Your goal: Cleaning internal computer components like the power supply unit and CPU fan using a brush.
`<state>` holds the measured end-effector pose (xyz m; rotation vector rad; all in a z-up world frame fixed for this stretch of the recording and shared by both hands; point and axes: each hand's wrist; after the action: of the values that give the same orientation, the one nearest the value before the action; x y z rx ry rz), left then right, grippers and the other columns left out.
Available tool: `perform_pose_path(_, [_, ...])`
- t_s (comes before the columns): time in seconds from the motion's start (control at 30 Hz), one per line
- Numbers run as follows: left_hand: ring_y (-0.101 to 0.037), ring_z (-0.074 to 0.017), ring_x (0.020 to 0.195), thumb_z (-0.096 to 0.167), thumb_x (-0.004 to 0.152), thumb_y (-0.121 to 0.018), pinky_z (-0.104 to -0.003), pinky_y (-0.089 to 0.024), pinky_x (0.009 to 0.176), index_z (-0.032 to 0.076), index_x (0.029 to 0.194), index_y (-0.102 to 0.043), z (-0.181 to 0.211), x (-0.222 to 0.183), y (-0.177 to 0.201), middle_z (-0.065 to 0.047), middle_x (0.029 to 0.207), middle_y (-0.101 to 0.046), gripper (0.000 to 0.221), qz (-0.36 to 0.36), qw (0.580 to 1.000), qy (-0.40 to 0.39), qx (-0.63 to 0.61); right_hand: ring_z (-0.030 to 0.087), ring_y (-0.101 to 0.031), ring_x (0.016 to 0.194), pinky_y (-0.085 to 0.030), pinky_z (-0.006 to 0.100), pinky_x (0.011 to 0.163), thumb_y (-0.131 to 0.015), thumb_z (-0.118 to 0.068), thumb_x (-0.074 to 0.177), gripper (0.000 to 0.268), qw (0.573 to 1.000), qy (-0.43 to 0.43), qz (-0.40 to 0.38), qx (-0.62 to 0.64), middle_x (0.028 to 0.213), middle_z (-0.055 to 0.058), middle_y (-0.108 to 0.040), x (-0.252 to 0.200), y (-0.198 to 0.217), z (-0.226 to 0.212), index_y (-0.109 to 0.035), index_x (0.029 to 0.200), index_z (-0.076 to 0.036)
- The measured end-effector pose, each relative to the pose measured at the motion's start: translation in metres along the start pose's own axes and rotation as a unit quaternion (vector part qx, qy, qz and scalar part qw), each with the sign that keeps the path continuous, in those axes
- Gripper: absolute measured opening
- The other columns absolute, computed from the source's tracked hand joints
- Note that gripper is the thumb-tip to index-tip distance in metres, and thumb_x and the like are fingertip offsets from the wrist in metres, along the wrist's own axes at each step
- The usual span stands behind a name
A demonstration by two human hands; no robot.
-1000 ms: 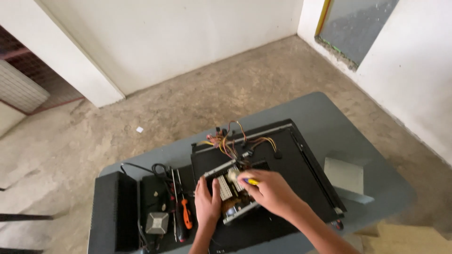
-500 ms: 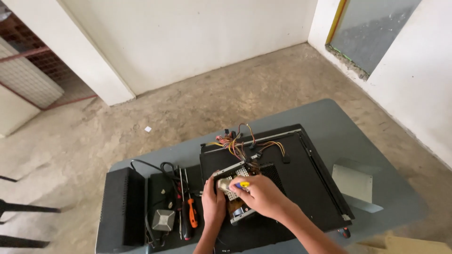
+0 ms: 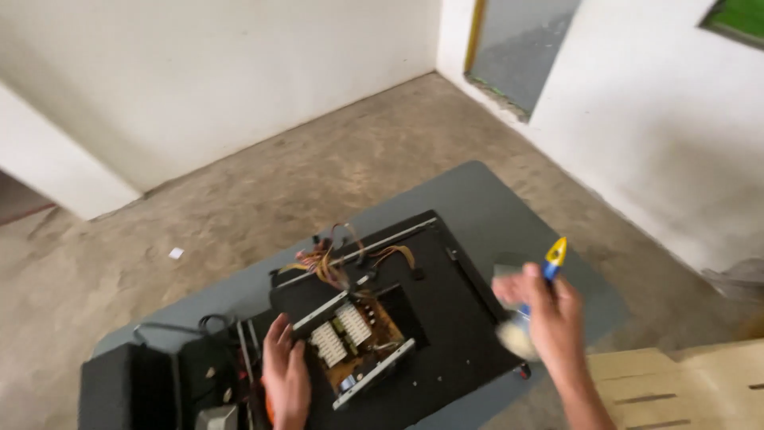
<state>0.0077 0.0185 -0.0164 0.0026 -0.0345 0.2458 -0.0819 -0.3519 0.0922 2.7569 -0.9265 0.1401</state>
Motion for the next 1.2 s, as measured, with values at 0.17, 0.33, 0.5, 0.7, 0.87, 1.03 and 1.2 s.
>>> perform_pose_path(0.17, [-0.062, -0.0308, 0.139, 0.016, 0.101, -0.064, -0.052, -0.049, 0.134, 0.026, 0.154, -0.057, 0.085, 0.003, -0.008, 0.002, 0.156, -0.063, 0.054, -0.094, 0.964, 0.186, 0.162, 0.012, -0.043, 0.045, -0.031, 0.031, 0.046, -0.069, -0.047, 0.103, 0.048, 0.955, -0.064, -0.07, -0.281, 0.051, -0.002, -0.047, -0.015, 0.063, 0.063, -0.069, 0.071, -0.011])
perform_pose_path(0.33, [-0.049, -0.0228, 0.078, 0.031, 0.106, -0.065, -0.049, -0.041, 0.077, 0.018, 0.138, -0.073, 0.048, 0.018, -0.007, -0.004, 0.105, -0.055, 0.035, -0.101, 0.961, 0.173, 0.188, 0.015, -0.06, 0.055, -0.042, 0.03, 0.055, -0.061, -0.06, 0.102, 0.05, 0.898, -0.155, -0.13, -0.39, 0.06, -0.001, -0.061, -0.032, 0.05, 0.088, -0.064, 0.08, -0.015])
perform_pose_path(0.5, [-0.038, -0.0208, 0.065, 0.027, 0.112, -0.06, -0.045, -0.03, 0.066, 0.01, 0.134, -0.073, 0.022, 0.027, -0.009, -0.01, 0.078, -0.051, 0.03, -0.099, 0.967, 0.15, 0.178, 0.009, -0.076, 0.08, -0.051, 0.028, 0.058, -0.041, -0.076, 0.105, 0.053, 0.74, -0.28, -0.203, -0.577, 0.089, -0.016, -0.081, -0.036, 0.043, 0.05, -0.069, 0.103, -0.031])
perform_pose_path(0.7, [-0.04, -0.0144, 0.058, 0.028, 0.114, -0.057, -0.037, -0.034, 0.058, 0.007, 0.13, -0.071, 0.002, 0.049, -0.002, -0.004, 0.071, -0.049, 0.029, -0.127, 0.969, 0.061, 0.201, 0.016, -0.077, 0.074, -0.053, 0.029, 0.061, -0.039, -0.077, 0.105, 0.057, 0.738, -0.296, -0.169, -0.582, 0.081, -0.005, -0.079, -0.043, 0.068, 0.049, -0.072, 0.107, -0.03])
perform_pose_path(0.87, [-0.035, -0.0141, 0.06, 0.026, 0.114, -0.056, -0.038, -0.03, 0.06, 0.009, 0.131, -0.07, 0.013, 0.062, 0.0, -0.003, 0.067, -0.045, 0.028, -0.163, 0.963, 0.041, 0.209, 0.018, -0.082, 0.101, -0.059, 0.031, 0.081, -0.042, -0.076, 0.104, 0.069, 0.746, -0.368, -0.244, -0.499, 0.11, 0.0, -0.088, -0.036, 0.075, 0.059, -0.077, 0.13, -0.023])
perform_pose_path(1.03, [-0.063, -0.0213, 0.1, 0.021, 0.107, -0.064, -0.041, -0.051, 0.09, 0.013, 0.139, -0.07, 0.053, 0.058, 0.009, -0.006, 0.114, -0.075, 0.033, -0.138, 0.962, 0.044, 0.232, 0.022, -0.076, 0.083, -0.048, 0.034, 0.075, -0.05, -0.074, 0.101, 0.065, 0.788, -0.325, -0.21, -0.478, 0.084, 0.007, -0.075, -0.046, 0.094, 0.107, -0.073, 0.094, -0.014])
perform_pose_path(1.2, [-0.076, -0.0168, 0.118, 0.037, 0.104, -0.062, -0.044, -0.062, 0.085, 0.021, 0.136, -0.073, 0.084, 0.019, 0.029, 0.005, 0.125, -0.082, 0.038, 0.017, 0.909, -0.004, 0.416, 0.021, -0.064, 0.059, -0.042, 0.035, 0.061, -0.053, -0.078, 0.098, 0.073, 0.834, -0.241, -0.157, -0.471, 0.062, 0.006, -0.057, -0.036, 0.116, 0.123, -0.063, 0.073, -0.009])
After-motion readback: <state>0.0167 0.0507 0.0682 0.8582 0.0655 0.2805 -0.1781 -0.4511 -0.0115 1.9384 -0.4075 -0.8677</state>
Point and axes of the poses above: each hand's wrist, its own x-axis towards the middle knuckle, its own y-axis out of the back of the hand, z = x × y
